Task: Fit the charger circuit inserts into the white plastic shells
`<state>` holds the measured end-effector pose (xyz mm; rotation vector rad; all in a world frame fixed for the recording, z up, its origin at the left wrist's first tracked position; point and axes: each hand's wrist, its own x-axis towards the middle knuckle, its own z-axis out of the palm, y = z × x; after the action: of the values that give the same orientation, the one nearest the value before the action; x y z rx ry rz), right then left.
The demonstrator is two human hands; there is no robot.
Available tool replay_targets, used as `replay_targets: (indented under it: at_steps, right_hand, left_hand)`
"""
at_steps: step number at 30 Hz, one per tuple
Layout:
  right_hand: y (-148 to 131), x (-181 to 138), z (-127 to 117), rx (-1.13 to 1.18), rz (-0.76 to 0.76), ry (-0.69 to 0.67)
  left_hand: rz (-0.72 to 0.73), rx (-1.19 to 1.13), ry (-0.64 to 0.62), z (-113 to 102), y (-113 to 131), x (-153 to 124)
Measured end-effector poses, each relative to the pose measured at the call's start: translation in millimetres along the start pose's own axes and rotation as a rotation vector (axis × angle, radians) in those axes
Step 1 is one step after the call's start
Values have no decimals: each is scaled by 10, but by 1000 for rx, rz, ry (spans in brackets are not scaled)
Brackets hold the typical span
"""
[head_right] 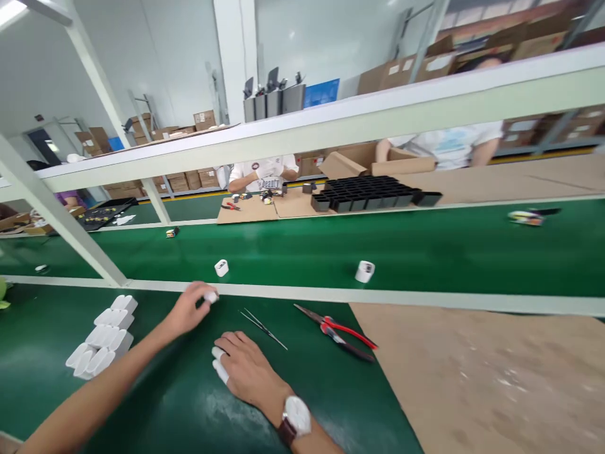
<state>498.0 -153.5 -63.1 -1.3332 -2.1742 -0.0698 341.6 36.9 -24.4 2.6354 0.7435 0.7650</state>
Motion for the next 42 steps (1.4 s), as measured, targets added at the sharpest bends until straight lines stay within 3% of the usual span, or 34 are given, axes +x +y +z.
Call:
replay_targets:
  at_steps: [3,5,9,13,17,21,24,30,34,37,42]
  right_hand:
    - [85,-26,19,-4,33,97]
    - [134,-42,27,-5,49,157]
    - [161,-58,49,-37,101,195]
    - [128,-12,94,-31,174,178]
    - [58,142,185,-49,215,101]
    - [-1,332,236,-94,227,9]
    - [9,383,178,-32,214,-24]
    - [124,257,48,217,167,-15]
    - [136,212,107,260,205,45]
    - [130,180,132,281,214,62]
    - [129,69,80,245,267,23]
  left_hand:
    - [99,-25,-111,16,287,-435]
    - [113,-6,-138,-106,274,-608]
    - [-93,388,71,-703,-192,-693]
    - [-318,521,199,-1345,-739,-761]
    - [-436,541,188,-1559,-975,-868]
    - [-455,479,152,-1478,-1009,-774]
    - [-380,370,120,-1350,-898,-628]
    - [-94,53,-15,-736,-200,-560]
    - [-6,-24,-47,-321,172,-630]
    - [-4,-67,-10,-227,183,-699]
    - [-117,-308,91,-302,-27,-810]
